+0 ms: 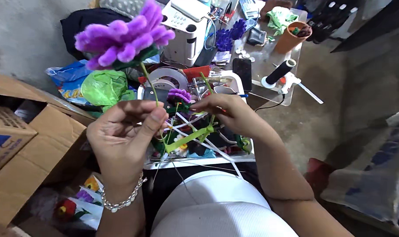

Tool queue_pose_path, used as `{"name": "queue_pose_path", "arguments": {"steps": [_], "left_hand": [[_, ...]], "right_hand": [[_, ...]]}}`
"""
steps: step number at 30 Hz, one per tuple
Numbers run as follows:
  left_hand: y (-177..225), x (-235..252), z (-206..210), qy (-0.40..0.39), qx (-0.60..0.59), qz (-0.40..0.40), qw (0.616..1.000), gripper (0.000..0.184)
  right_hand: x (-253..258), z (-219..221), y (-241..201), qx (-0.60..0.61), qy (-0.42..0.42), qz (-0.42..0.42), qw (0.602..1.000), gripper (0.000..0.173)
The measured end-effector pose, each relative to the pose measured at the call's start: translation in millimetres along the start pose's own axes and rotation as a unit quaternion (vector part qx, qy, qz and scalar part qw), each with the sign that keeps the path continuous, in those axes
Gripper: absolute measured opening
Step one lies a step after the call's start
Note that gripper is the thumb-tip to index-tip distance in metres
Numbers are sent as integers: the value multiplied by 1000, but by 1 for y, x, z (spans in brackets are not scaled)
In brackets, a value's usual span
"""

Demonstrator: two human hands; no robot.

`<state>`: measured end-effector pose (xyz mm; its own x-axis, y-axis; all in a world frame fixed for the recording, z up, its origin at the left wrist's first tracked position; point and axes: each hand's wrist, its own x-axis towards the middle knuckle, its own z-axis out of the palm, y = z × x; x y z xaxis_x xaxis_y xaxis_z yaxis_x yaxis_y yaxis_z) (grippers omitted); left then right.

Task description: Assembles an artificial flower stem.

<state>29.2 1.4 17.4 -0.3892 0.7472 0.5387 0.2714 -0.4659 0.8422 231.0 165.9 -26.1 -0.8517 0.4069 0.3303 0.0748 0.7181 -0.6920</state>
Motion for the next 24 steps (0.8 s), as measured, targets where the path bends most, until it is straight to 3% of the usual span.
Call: {"name": "queue_pose_path", "arguments": {"steps": [4,12,15,21,24], "left_hand": [[-2,-5,-12,7,-6,-10,1000,13],[0,-15,-45,33,28,-7,999,14],[2,-17,-54,48,42,-10,998,14],[1,-24,-82,57,39,-24,997,16],[-1,-27,-96,68,23,-27,997,15]], "right_hand": [[-14,-4,21,-130,-51,40,989,43],[-25,1,38,-141,-47,-12,989,22],[-23,6,40,-141,9,-32,989,13],[-19,-4,38,-137,153,-47,977,14],[-20,-13,41,-141,145,-59,977,19]]}}
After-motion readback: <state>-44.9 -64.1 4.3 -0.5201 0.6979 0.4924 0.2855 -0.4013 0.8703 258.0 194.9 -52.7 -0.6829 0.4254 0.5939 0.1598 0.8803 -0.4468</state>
